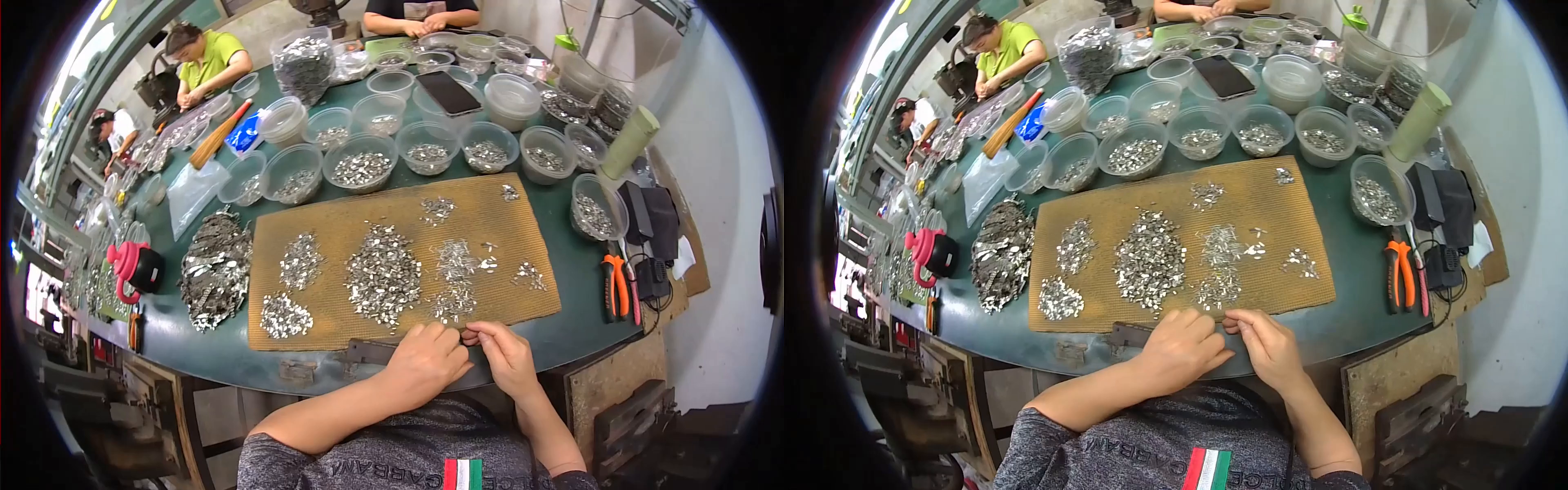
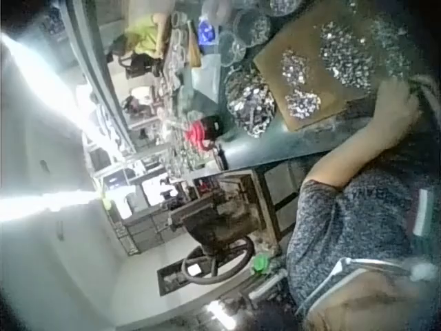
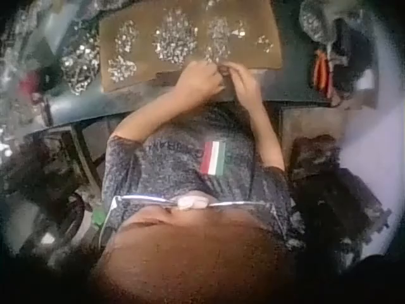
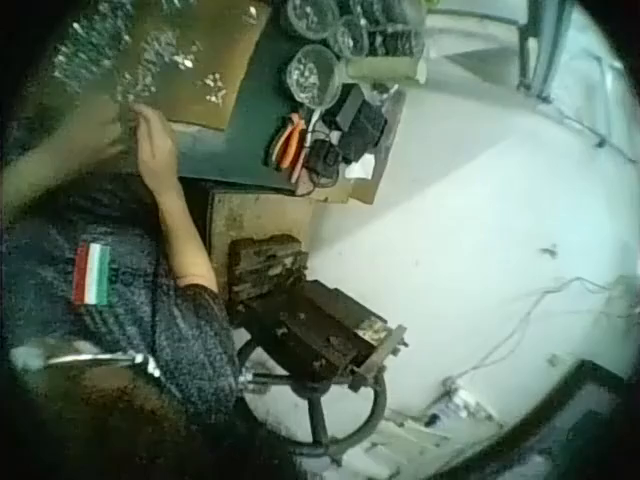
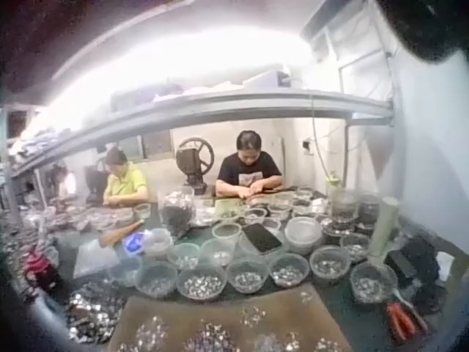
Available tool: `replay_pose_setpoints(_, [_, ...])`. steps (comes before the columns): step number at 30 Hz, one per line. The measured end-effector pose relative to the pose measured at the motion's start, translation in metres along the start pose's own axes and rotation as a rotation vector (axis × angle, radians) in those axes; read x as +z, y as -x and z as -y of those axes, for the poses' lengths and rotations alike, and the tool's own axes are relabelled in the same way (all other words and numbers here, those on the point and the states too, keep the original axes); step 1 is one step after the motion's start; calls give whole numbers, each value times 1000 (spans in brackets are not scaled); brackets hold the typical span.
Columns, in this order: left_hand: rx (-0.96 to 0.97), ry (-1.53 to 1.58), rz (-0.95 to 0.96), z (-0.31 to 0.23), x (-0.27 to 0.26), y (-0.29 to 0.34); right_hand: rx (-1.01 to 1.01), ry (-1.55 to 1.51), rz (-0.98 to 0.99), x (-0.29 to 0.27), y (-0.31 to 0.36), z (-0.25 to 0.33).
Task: The person sorts small metal parts on a wooden board by hand, then uses a hand press to join or stamp them.
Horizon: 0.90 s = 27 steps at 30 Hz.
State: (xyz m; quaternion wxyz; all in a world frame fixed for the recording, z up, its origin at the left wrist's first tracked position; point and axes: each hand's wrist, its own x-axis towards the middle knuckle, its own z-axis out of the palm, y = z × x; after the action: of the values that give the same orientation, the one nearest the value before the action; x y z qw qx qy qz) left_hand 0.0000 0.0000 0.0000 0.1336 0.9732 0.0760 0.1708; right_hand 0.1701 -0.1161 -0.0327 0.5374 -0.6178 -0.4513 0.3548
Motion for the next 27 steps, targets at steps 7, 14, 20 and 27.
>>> replay_pose_setpoints(7, [-128,60,-129,16,-10,23,-352,367,45,2,-8,20])
replay_pose_setpoints(14, [-160,-21,-201,12,-14,62,-446,590,-43,12,3,14])
replay_pose_setpoints(20, [-90,57,-313,17,-12,70,-452,585,136,11,-2,30])
replay_pose_setpoints(27, [-94,376,-743,24,-3,129,-473,681,185,10,-6,12])
